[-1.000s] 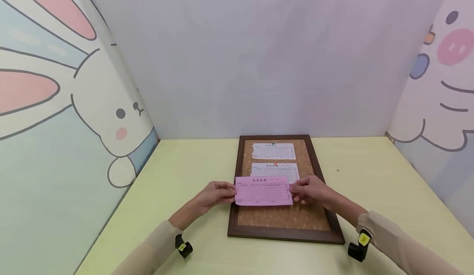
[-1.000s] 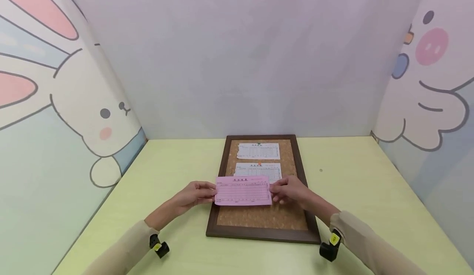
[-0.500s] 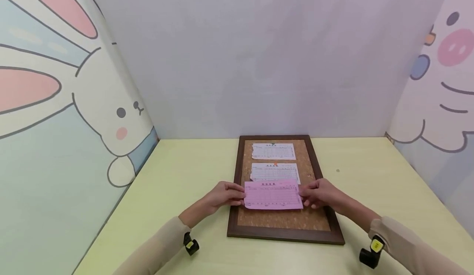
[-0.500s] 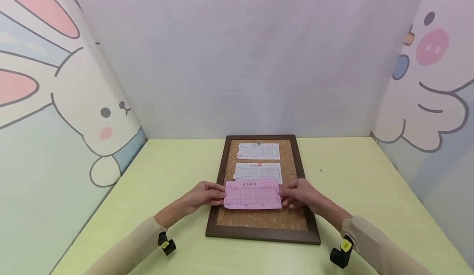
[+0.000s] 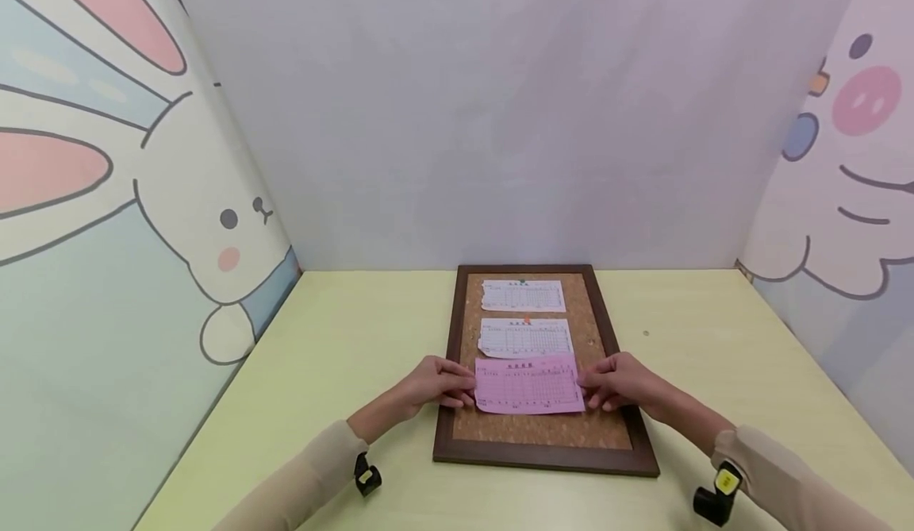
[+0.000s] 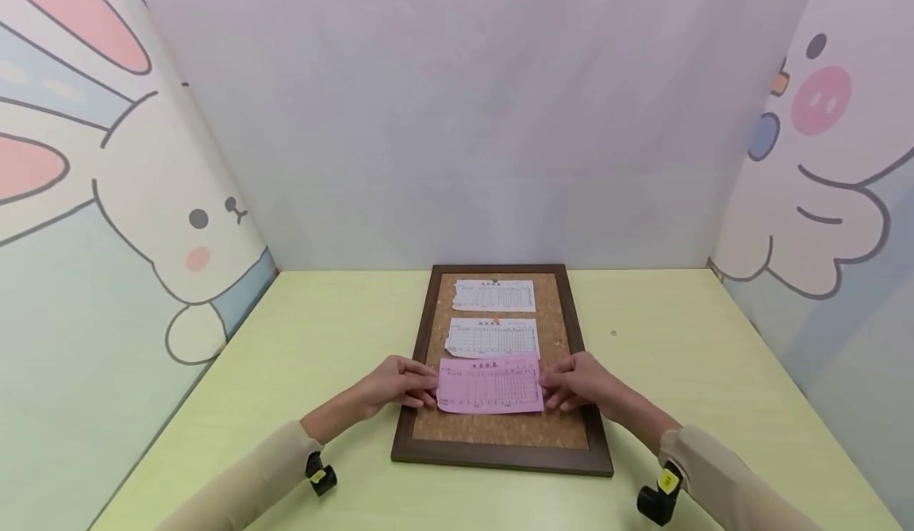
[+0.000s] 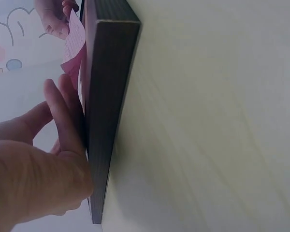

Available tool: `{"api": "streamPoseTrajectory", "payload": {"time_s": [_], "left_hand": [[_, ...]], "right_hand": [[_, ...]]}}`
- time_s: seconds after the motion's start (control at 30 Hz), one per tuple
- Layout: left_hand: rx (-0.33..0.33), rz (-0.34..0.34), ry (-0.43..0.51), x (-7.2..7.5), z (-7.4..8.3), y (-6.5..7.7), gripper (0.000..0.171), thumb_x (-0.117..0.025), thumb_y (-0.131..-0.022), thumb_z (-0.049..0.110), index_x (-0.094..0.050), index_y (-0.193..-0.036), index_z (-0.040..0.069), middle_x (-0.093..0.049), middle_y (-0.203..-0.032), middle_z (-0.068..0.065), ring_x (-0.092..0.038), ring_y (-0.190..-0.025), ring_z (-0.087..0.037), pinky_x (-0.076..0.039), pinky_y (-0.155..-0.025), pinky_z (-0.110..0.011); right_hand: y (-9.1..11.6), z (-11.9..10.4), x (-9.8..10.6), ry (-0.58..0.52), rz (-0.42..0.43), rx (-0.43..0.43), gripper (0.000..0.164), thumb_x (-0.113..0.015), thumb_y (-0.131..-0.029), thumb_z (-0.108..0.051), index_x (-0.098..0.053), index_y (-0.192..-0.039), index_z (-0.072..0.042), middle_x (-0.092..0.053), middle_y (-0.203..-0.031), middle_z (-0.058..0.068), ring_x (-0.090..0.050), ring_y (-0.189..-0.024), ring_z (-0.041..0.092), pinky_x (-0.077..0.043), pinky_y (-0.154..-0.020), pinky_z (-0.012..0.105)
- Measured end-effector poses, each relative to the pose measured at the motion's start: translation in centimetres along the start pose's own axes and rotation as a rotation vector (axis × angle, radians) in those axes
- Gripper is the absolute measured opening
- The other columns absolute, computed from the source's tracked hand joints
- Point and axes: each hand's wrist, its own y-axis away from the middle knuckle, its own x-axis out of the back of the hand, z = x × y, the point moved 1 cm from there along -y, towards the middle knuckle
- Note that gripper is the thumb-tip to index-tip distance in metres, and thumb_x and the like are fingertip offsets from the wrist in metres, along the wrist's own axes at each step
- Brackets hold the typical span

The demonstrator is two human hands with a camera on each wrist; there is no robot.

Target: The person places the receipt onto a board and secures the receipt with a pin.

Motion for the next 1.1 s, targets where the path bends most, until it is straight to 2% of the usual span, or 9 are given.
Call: {"api": "streamPoseTrajectory", "payload": {"time_s": [0.33, 0.67, 0.87, 1.1], "left_hand": [[-0.002, -0.018, -0.010, -0.4, 0.2, -0.2, 0.023, -0.067, -0.098, 0.007, -0.071, -0.115, -0.007, -0.075, -0.083, -0.005, -0.073, -0.069, -0.010, -0.061, -0.065, -0.022], [-0.012, -0.011, -0.095, -0.8, 0.3, -0.2, 0.023, -0.068, -0.097, 0.008, -0.071, -0.114, -0.007, -0.077, -0.085, -0.012, -0.072, -0.066, -0.010, -0.062, -0.064, -0.025], [-0.041, 0.018, -0.159, -1.2, 1.0, -0.3, 0.021, -0.071, -0.095, 0.008, -0.072, -0.111, -0.006, -0.078, -0.087, -0.017, -0.072, -0.063, -0.010, -0.062, -0.061, -0.026], [-0.027, 0.077, -0.163, -1.4, 0.7, 0.0, 0.020, -0.072, -0.094, 0.007, -0.072, -0.110, -0.005, -0.078, -0.083, -0.014, -0.070, -0.058, -0.009, -0.060, -0.057, -0.025]], "right_hand": [[0.6, 0.1, 0.3, -0.065, -0.044, -0.037, 0.029, -0.065, -0.101, -0.023, -0.074, -0.107, 0.003, -0.074, -0.077, 0.000, -0.067, -0.066, 0.006, -0.052, -0.058, 0.017], [0.8, 0.2, 0.3, -0.019, -0.035, -0.018, 0.027, -0.065, -0.100, -0.019, -0.074, -0.109, 0.005, -0.075, -0.078, 0.002, -0.068, -0.066, 0.007, -0.054, -0.057, 0.017], [0.9, 0.2, 0.5, 0.035, -0.010, 0.020, 0.024, -0.065, -0.099, -0.014, -0.073, -0.109, 0.007, -0.074, -0.074, 0.002, -0.067, -0.064, 0.007, -0.054, -0.055, 0.018], [1.0, 0.1, 0.0, 0.071, -0.041, 0.048, 0.025, -0.068, -0.098, -0.016, -0.074, -0.109, 0.006, -0.076, -0.080, 0.005, -0.067, -0.063, 0.007, -0.055, -0.055, 0.019]]}}
